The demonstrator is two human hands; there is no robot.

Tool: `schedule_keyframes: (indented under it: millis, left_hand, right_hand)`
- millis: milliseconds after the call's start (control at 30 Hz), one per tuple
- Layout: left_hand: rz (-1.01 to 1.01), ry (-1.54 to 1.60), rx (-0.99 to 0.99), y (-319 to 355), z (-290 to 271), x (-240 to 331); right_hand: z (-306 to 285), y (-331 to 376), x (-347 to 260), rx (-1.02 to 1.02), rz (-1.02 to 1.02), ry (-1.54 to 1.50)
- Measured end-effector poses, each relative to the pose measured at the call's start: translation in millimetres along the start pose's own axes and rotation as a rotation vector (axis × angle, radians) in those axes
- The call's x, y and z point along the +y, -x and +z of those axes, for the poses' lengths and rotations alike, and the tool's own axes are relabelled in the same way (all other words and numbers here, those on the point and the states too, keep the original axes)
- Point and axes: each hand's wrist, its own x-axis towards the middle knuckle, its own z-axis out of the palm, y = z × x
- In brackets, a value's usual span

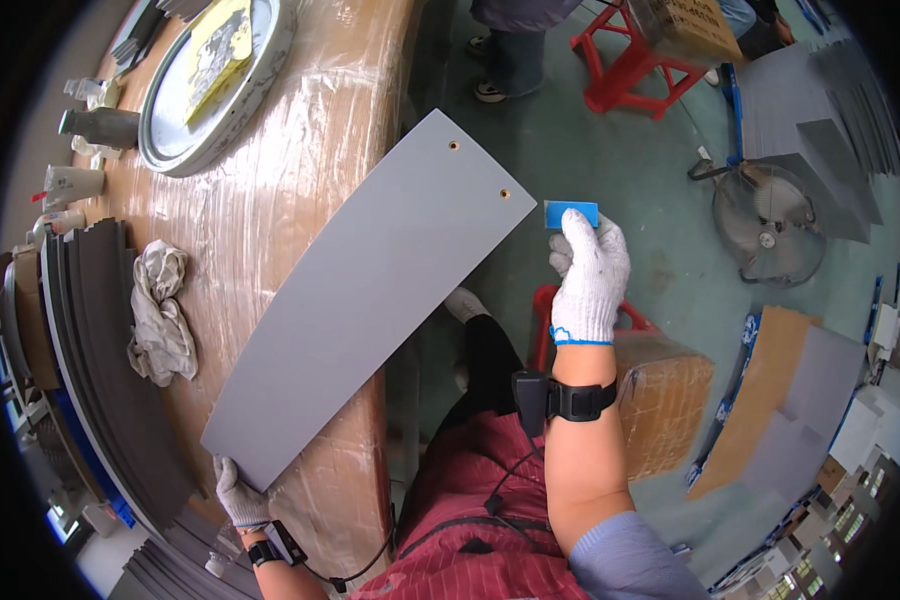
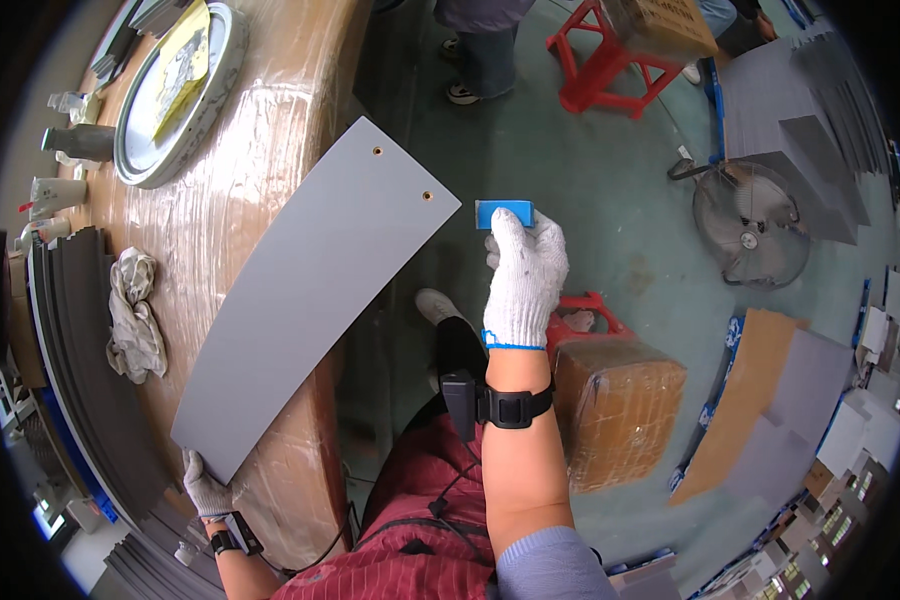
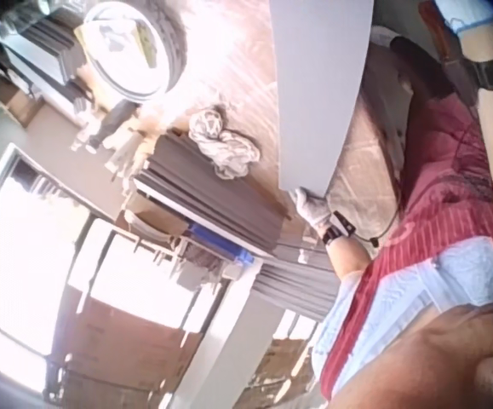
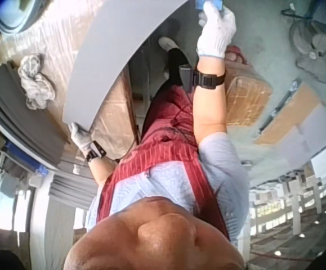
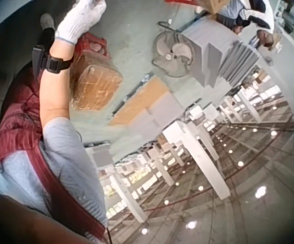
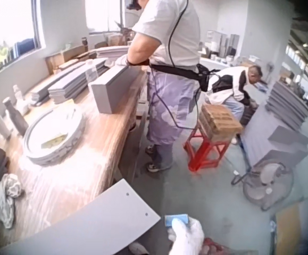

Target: The person picks up a gray rectangular panel from a stack, sands its edges with a blue sanding block, and wipes the surface with a cloth. The person repeats this process for multiple panels, handling them one at a time and placing them back on the table.

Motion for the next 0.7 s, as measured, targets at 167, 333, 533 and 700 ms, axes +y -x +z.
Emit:
schedule_keyframes:
  millis: [167, 333, 533, 700]
  left_hand:
    - [0.000, -0.032, 0.011, 4, 9, 4]
    - [0.000, -0.013, -0.008, 9, 13, 4]
    - [0.013, -0.013, 0.022, 6, 14, 2]
    - [0.034, -0.014, 0.022, 3, 12, -1]
  right_hand:
    - [8, 15, 4, 0.030, -0.387, 0.093]
    - [-1, 60, 32, -0.052, -0.804, 0.486]
    - [7, 29, 14, 0.079, -0.639, 0.344]
    - [0, 91, 43, -0.206, -0.853, 0.501]
